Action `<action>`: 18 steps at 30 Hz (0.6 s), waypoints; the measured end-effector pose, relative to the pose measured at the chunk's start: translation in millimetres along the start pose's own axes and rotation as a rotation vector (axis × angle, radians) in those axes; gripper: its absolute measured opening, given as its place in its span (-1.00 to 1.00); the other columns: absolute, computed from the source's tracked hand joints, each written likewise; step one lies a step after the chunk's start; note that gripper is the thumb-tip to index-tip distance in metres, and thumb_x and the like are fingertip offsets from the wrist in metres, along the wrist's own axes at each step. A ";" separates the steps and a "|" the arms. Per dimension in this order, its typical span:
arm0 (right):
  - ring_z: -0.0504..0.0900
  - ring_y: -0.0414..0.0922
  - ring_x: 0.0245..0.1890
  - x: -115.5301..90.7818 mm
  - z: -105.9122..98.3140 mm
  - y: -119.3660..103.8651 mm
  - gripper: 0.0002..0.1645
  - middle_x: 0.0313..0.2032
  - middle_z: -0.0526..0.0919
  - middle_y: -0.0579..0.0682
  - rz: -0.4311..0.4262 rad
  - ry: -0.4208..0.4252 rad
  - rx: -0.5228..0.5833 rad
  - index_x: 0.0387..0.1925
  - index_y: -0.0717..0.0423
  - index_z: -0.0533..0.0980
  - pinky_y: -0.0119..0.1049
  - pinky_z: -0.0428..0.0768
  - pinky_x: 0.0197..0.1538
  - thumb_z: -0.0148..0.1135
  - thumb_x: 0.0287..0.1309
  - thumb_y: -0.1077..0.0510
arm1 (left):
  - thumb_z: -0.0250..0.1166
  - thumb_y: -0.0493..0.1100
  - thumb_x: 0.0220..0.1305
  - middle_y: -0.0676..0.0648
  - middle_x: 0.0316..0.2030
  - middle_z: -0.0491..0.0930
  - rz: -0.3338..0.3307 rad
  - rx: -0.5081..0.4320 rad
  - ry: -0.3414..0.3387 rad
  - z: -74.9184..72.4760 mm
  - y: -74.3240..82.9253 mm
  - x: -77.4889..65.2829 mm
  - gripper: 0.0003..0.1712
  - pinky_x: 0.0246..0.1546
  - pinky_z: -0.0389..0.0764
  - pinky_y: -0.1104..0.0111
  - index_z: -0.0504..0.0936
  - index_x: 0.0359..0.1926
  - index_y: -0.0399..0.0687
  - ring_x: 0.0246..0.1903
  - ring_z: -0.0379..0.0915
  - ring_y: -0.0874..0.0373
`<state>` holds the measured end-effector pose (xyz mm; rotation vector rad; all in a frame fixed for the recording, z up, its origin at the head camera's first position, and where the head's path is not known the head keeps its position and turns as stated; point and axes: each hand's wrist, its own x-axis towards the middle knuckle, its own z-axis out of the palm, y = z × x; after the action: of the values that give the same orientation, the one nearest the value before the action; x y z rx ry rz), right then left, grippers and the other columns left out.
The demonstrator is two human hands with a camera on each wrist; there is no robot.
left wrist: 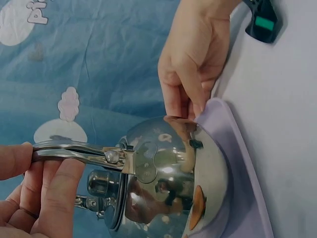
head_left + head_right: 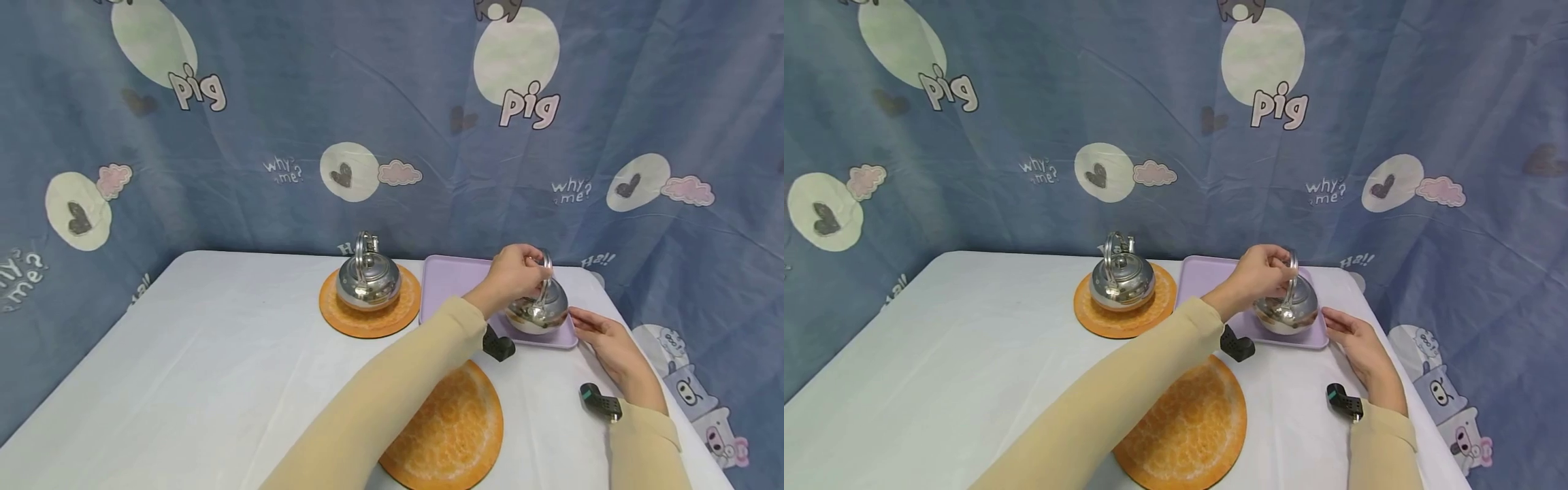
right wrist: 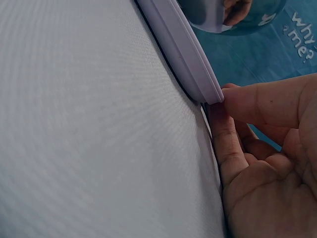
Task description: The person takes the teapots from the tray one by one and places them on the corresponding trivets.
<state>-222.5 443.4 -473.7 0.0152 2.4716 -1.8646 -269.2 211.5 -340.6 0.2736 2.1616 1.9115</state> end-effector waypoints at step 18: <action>0.46 -0.70 -0.08 -1.6 -0.5 -0.7 -0.29 -0.18 0.50 -0.68 0.016 0.012 -0.054 0.52 0.72 0.02 -0.80 0.50 0.02 0.03 0.54 0.44 | 0.44 -0.38 0.40 0.03 -0.50 0.58 0.061 -0.077 -0.094 -13.9 10.0 -25.7 -0.77 -0.27 0.86 0.22 0.68 0.03 -0.26 -0.49 0.61 0.22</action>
<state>-220.9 443.8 -472.8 0.0446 2.5212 -1.7962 -249.1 191.9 -327.6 0.4103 2.0363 1.9680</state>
